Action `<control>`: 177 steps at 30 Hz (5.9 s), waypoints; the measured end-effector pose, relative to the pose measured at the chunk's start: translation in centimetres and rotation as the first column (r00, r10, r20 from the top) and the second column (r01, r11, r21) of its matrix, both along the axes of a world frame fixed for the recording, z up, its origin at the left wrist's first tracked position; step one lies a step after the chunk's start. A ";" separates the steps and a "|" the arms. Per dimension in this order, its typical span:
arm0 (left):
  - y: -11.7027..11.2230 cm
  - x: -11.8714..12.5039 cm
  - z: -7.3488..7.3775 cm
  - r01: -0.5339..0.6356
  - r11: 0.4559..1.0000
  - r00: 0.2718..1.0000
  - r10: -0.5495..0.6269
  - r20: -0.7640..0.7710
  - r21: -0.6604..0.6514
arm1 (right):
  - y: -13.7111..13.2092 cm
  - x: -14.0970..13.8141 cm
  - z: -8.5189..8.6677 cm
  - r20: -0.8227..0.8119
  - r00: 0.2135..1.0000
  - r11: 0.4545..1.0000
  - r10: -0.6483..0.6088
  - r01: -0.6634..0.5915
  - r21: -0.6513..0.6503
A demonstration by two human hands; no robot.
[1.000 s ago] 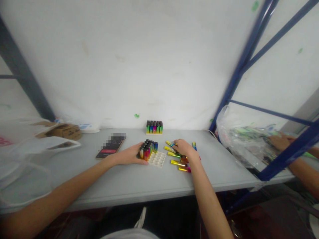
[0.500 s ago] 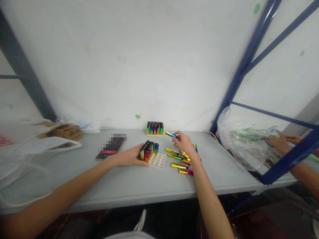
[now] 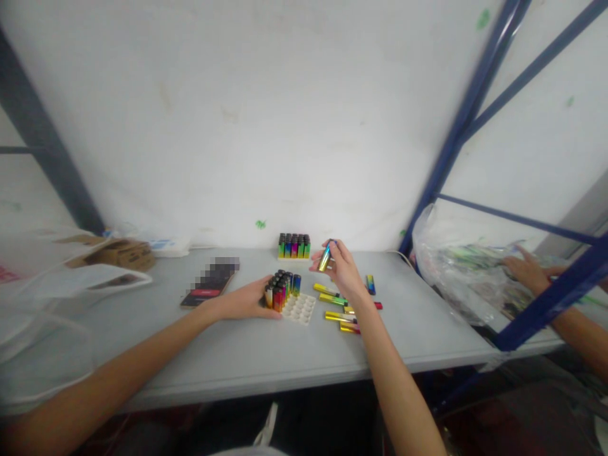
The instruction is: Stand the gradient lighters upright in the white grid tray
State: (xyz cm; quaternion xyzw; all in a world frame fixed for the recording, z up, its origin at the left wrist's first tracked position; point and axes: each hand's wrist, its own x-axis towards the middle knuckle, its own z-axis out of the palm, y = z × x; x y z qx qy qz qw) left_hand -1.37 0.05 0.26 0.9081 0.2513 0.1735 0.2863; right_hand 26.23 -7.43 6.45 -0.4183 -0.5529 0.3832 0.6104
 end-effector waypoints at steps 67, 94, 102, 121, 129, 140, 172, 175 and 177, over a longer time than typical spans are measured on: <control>0.1 0.1 -0.2 0.042 0.999 0.999 -0.042 0.010 0.019 | -1.1 -2.1 0.4 0.885 0.454 0.994 0.107 -0.070 -0.084; 0.2 0.2 -0.2 0.003 0.999 0.999 -0.002 -0.032 0.035 | -0.3 7.3 -0.2 0.924 0.369 0.981 0.095 0.120 -0.149; 0.2 0.1 -0.2 0.017 0.999 1.000 -0.017 -0.010 0.046 | 1.2 6.2 -2.4 0.931 0.328 0.958 0.159 0.177 -0.226; 0.1 0.0 -0.2 0.010 1.000 0.999 -0.009 -0.033 0.030 | 1.7 3.0 -1.7 0.257 0.962 0.995 -0.096 0.102 -0.013; 0.2 0.1 -0.3 0.045 0.998 0.999 -0.046 0.011 0.031 | 0.0 -1.4 -0.5 -0.141 0.970 0.972 0.200 -0.214 -0.094; 0.3 0.1 -0.4 0.025 0.999 1.000 -0.025 0.008 0.021 | 0.5 -2.9 -1.3 -0.286 0.945 0.945 0.158 -0.228 -0.233; 0.3 0.0 -0.4 0.035 0.999 0.999 -0.035 0.014 0.020 | -1.4 -1.5 1.3 0.458 0.873 0.983 0.169 -0.182 -0.016; 0.4 0.1 -0.4 0.036 0.999 0.999 -0.036 0.011 0.022 | -2.7 -1.1 2.5 0.610 0.775 0.973 0.164 -0.229 0.029; 0.4 0.1 -0.4 0.043 0.999 0.999 -0.044 0.011 0.031 | -3.0 -1.1 2.7 0.702 0.706 0.978 0.094 -0.198 0.067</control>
